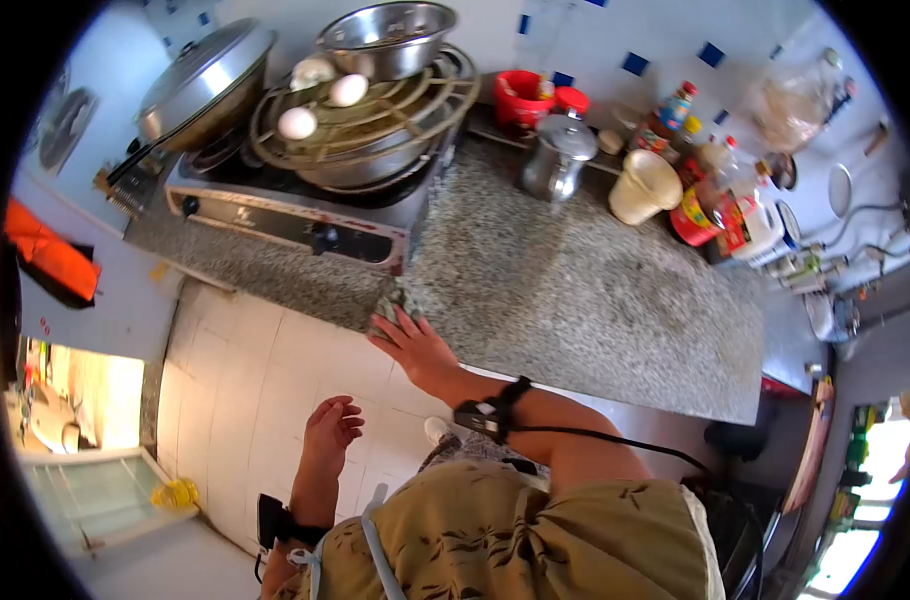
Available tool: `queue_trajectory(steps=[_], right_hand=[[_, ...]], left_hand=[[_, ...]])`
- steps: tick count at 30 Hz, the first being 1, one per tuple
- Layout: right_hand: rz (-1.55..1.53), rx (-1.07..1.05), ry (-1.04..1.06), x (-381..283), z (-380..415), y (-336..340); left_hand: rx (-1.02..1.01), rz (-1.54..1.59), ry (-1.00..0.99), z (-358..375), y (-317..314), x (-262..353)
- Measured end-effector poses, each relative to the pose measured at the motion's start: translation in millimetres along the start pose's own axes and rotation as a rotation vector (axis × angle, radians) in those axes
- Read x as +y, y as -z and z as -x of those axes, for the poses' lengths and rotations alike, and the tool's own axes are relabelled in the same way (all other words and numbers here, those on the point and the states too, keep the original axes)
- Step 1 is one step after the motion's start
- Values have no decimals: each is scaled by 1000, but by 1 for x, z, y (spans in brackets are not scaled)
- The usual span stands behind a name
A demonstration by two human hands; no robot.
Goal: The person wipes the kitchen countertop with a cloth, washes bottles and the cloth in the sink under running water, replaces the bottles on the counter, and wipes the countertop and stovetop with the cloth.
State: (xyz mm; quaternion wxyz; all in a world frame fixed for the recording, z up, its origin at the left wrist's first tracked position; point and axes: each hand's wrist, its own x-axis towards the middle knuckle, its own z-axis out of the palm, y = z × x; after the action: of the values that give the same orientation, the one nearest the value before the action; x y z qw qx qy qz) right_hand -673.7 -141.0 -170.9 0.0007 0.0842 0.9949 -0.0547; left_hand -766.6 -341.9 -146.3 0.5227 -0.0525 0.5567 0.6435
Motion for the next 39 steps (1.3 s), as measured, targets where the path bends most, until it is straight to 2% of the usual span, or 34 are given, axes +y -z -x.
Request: queue_trajectory(steps=[4,11,19,25,32,36,39], right_hand=[[78,-79,-211,38,91,6],[62,-39,-537,107,237,15],[126,-112,-893,205,465,32],[102,-115,-1010,258,594,43],[39,-67,-1125,293,685,53],[-96,108,-1033,294,700,54],[-127,176,-1086,278,705,57]], left_hand=[[-75,-88,41,-21,-35,-6],[-179,-308,68,-41,-139,-22],[-330,-412,96,-39,-285,-101],[-413,-512,95,-23,-371,-153],[-342,-525,41,-15,-398,-169],[-283,-518,42,-8,-384,-171],[-278,-478,42,1,-369,-175]])
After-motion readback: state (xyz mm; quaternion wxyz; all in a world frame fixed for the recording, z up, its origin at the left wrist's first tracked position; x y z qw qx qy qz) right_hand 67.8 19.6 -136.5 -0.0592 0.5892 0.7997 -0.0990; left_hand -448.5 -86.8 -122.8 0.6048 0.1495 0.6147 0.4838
